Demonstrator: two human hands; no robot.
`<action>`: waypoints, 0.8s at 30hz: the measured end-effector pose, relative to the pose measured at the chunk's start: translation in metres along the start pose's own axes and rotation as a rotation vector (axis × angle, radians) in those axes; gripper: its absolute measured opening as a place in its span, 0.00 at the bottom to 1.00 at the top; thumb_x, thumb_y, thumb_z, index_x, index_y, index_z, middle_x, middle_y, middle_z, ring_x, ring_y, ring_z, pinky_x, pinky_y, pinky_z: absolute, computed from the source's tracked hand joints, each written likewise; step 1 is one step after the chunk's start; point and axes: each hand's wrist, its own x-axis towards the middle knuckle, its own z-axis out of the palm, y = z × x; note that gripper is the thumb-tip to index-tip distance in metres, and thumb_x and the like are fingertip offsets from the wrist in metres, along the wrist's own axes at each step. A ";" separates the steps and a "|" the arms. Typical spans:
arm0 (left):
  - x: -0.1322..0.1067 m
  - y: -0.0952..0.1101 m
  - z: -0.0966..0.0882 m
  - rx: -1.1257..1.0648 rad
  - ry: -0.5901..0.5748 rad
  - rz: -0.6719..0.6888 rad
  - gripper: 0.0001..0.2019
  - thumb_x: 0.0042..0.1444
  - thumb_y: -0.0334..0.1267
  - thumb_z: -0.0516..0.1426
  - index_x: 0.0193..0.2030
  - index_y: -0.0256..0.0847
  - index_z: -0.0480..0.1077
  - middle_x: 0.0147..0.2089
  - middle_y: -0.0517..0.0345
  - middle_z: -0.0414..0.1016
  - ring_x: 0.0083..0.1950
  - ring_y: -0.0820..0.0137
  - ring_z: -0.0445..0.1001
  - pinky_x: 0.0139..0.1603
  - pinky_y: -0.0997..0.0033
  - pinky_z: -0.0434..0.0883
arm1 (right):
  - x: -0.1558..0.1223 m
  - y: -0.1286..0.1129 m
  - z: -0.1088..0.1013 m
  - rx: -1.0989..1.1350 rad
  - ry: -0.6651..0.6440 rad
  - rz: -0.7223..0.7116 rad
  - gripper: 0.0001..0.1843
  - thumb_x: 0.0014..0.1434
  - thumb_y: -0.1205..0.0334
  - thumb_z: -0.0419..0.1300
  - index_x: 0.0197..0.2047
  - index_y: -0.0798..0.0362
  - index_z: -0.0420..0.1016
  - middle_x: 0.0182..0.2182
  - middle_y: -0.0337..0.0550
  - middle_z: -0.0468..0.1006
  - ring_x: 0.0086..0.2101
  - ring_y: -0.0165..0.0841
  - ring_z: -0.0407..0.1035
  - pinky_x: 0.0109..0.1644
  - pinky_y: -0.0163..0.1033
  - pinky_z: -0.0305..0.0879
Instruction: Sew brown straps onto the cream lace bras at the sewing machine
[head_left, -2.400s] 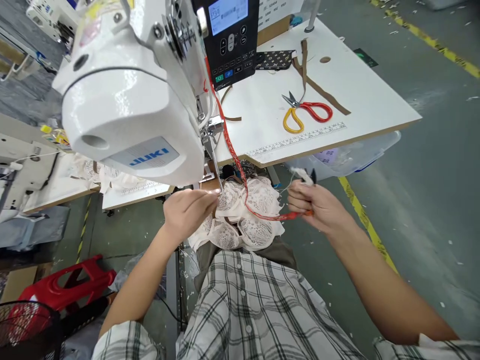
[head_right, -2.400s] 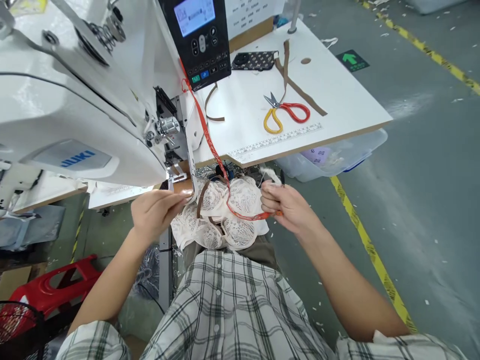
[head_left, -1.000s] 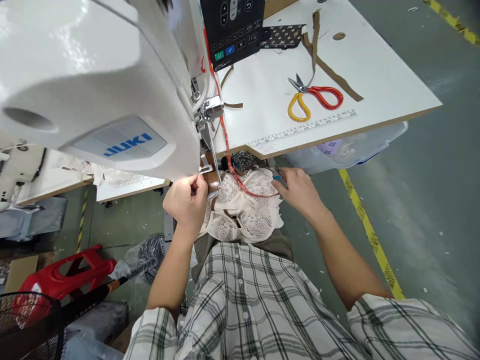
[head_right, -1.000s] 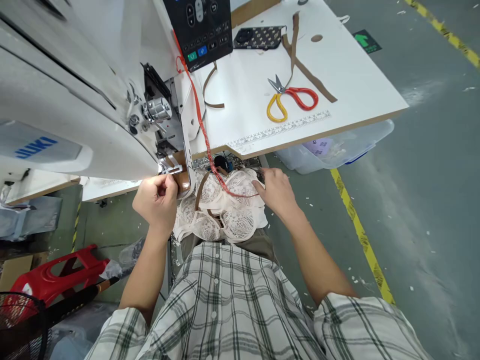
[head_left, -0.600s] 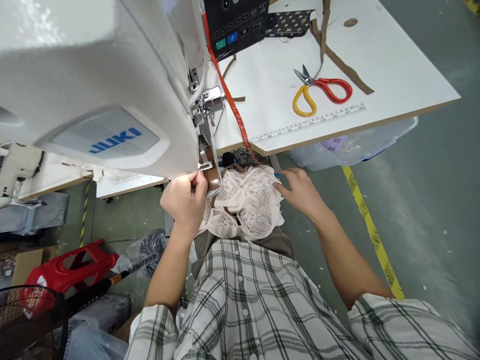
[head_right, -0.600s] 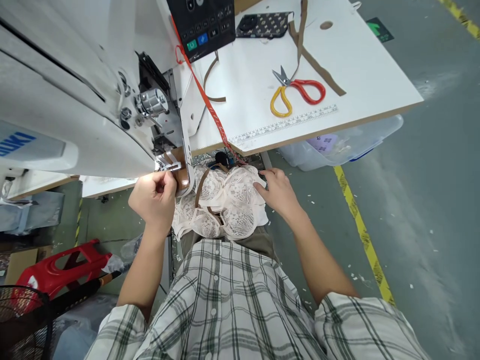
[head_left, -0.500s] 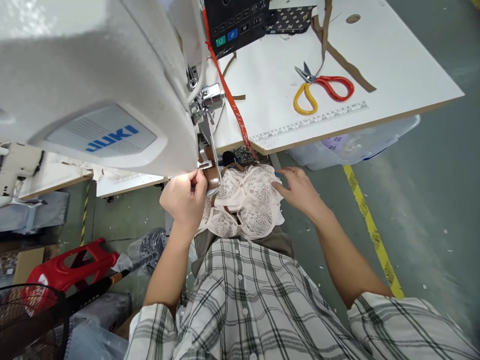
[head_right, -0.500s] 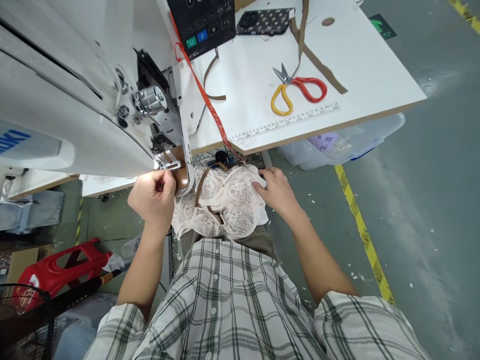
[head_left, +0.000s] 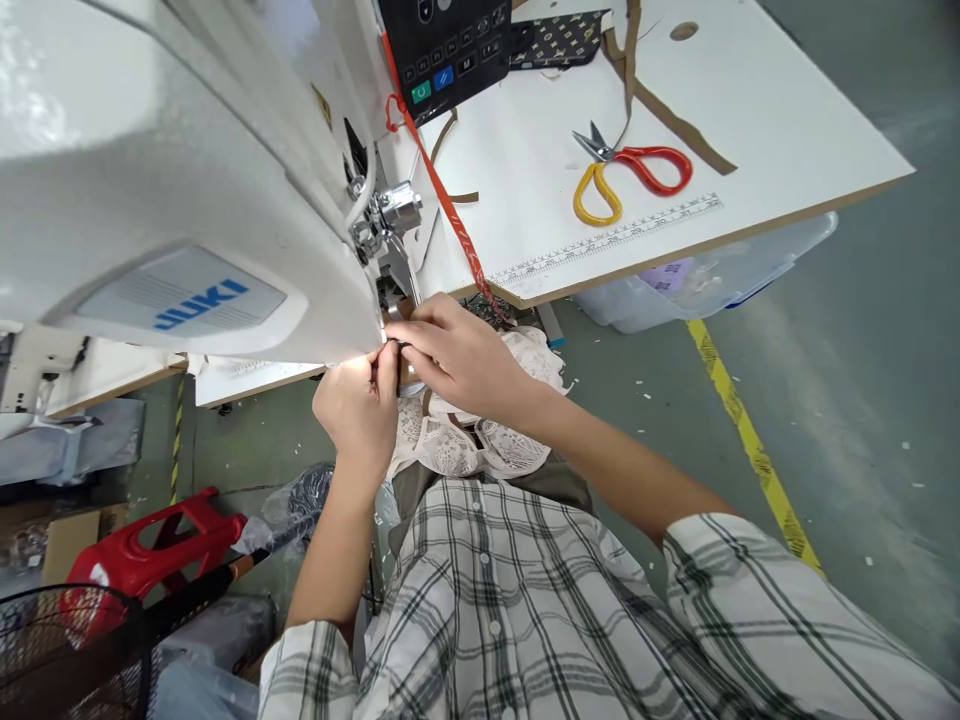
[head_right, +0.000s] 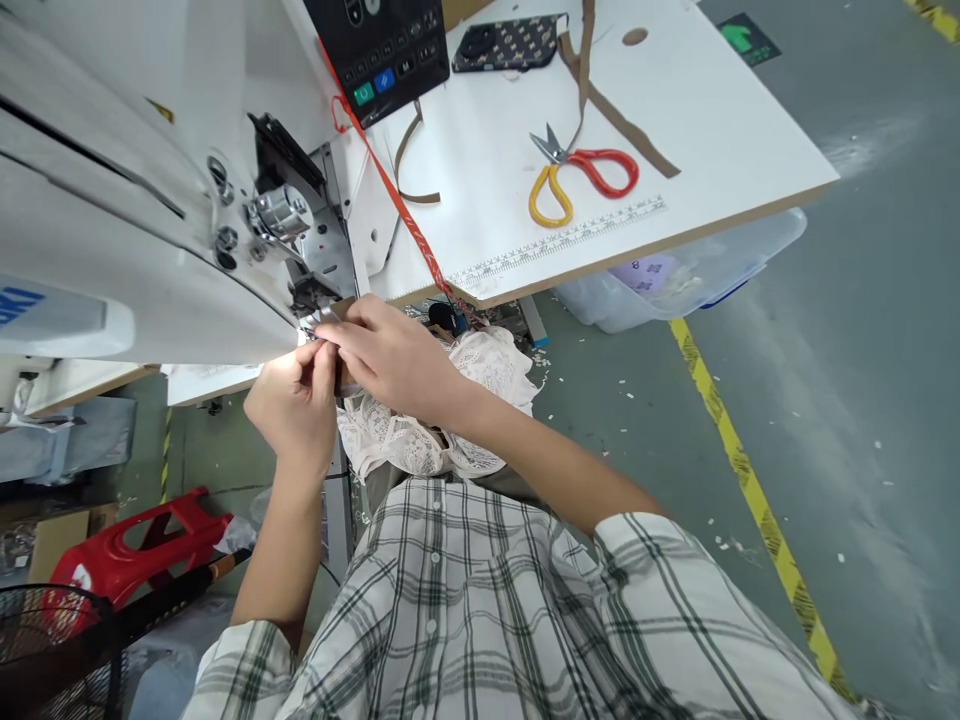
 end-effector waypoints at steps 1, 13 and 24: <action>0.001 0.000 -0.001 0.007 -0.008 0.004 0.20 0.67 0.49 0.51 0.33 0.41 0.79 0.21 0.59 0.68 0.26 0.70 0.63 0.30 0.69 0.51 | 0.006 -0.001 0.002 -0.016 -0.010 -0.015 0.15 0.68 0.66 0.49 0.50 0.50 0.74 0.41 0.47 0.70 0.43 0.36 0.67 0.47 0.42 0.66; 0.004 -0.003 -0.020 0.129 -0.142 0.180 0.13 0.66 0.43 0.53 0.37 0.43 0.77 0.25 0.57 0.75 0.28 0.66 0.70 0.27 0.68 0.52 | 0.026 -0.013 -0.005 -0.148 -0.080 0.079 0.09 0.63 0.66 0.55 0.32 0.52 0.74 0.37 0.46 0.70 0.35 0.35 0.67 0.36 0.39 0.62; -0.072 -0.057 -0.004 -0.414 -0.073 0.219 0.08 0.63 0.35 0.55 0.48 0.43 0.72 0.52 0.50 0.79 0.55 0.64 0.76 0.55 0.64 0.71 | 0.013 -0.003 -0.016 -0.227 0.120 0.221 0.06 0.65 0.63 0.53 0.37 0.51 0.70 0.37 0.45 0.68 0.35 0.36 0.66 0.38 0.41 0.62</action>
